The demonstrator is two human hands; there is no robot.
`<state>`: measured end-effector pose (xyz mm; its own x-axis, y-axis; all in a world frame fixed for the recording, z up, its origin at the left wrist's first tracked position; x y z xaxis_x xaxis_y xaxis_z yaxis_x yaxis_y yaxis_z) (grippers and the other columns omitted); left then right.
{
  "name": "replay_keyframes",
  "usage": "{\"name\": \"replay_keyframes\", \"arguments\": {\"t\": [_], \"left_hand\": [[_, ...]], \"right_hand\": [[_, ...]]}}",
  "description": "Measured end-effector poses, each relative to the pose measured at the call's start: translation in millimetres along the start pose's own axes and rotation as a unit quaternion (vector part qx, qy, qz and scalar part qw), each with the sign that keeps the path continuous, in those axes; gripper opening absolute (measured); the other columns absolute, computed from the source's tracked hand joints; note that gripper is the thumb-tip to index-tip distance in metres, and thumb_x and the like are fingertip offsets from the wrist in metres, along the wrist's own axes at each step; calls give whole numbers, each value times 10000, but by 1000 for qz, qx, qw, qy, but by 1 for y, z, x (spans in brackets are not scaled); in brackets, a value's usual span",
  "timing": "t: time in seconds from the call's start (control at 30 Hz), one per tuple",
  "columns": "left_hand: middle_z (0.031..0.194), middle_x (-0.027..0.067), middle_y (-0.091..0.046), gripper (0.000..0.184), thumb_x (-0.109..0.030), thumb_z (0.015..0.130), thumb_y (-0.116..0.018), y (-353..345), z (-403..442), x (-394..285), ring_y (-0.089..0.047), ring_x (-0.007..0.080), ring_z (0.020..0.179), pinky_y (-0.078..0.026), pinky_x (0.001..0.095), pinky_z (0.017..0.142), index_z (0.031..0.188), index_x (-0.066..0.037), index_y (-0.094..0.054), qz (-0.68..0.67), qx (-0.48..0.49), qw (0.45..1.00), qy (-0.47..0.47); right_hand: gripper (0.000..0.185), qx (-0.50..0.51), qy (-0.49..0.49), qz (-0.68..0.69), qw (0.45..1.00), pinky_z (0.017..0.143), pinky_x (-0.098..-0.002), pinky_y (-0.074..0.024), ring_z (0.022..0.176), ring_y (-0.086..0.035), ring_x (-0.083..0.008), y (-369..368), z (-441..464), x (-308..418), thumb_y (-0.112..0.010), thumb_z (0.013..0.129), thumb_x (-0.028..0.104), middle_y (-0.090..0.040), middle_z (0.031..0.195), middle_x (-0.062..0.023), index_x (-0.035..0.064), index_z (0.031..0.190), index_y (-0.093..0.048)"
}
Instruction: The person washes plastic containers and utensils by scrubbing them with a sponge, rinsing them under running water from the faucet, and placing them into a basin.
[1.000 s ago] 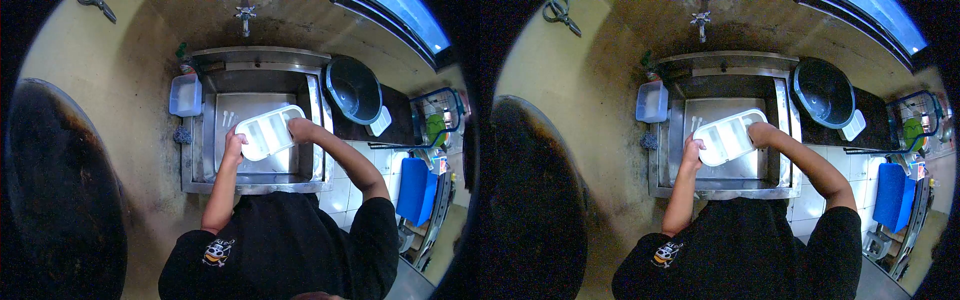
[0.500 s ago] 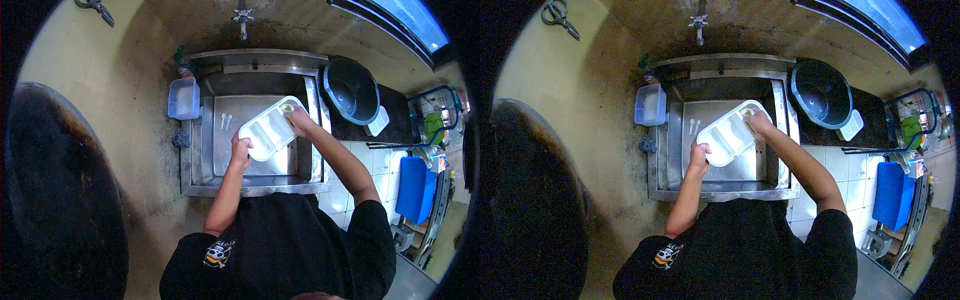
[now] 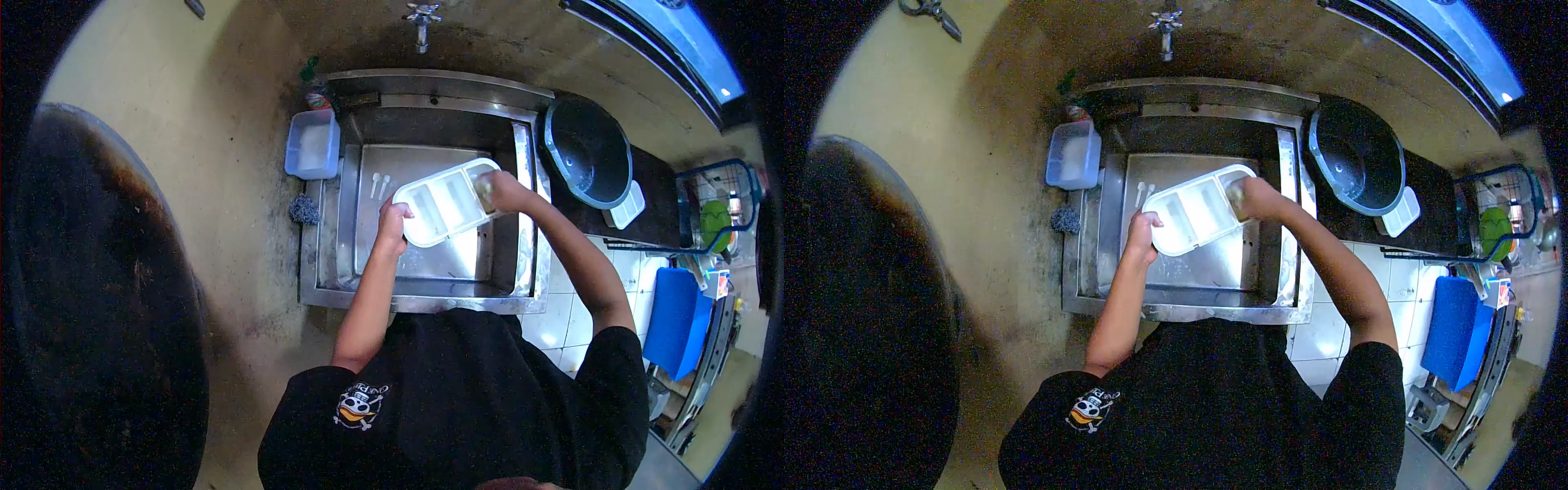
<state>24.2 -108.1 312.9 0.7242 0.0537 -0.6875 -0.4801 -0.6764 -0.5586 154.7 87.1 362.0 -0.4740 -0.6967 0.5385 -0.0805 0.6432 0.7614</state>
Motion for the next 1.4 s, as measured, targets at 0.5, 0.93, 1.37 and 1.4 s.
{"name": "replay_keyframes", "arguments": {"t": [0.5,0.93,1.37,1.4], "left_hand": [[953,163,-528,312,-299,840,-573,-37,-13,49,-498,255,886,-393,365,821,1011,-38,-577,292,-136,927,-190],[1050,133,-436,328,-342,883,-494,1,-4,85,-430,248,1020,-338,346,906,1092,-99,-563,256,-162,946,-114],[1255,175,-420,507,-497,881,-388,115,84,211,-442,312,1129,-395,400,887,1215,-124,-466,275,-110,953,65],[1202,185,-482,534,-501,879,-382,138,95,231,-443,326,1141,-385,403,912,1237,-111,-451,336,-130,929,88]], "right_hand": [[194,-128,15,188,974,640,-453,-469,681,-580,-422,-90,-7,54,-583,687,114,-572,715,-279,-68,752,-577],[288,-70,-201,701,680,678,-348,-465,791,-582,-223,-174,19,32,-465,868,239,-610,895,-140,-8,961,-580],[381,106,-162,415,889,428,-271,-437,519,-558,-148,-195,15,-17,-478,847,191,-594,728,-108,-30,1155,-439],[394,73,-183,472,859,429,-274,-456,524,-571,-152,-193,5,-17,-475,849,142,-599,718,-113,-25,1199,-404]]}}
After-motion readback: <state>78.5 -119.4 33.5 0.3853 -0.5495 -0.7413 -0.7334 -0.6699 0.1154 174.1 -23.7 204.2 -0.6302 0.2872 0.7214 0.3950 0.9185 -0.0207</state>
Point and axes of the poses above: each hand's wrist, its own z-axis towards the middle knuckle, its own y-axis out of the back of the hand, x = y × z, the point moved 4 cm from there along z, towards the middle knuckle
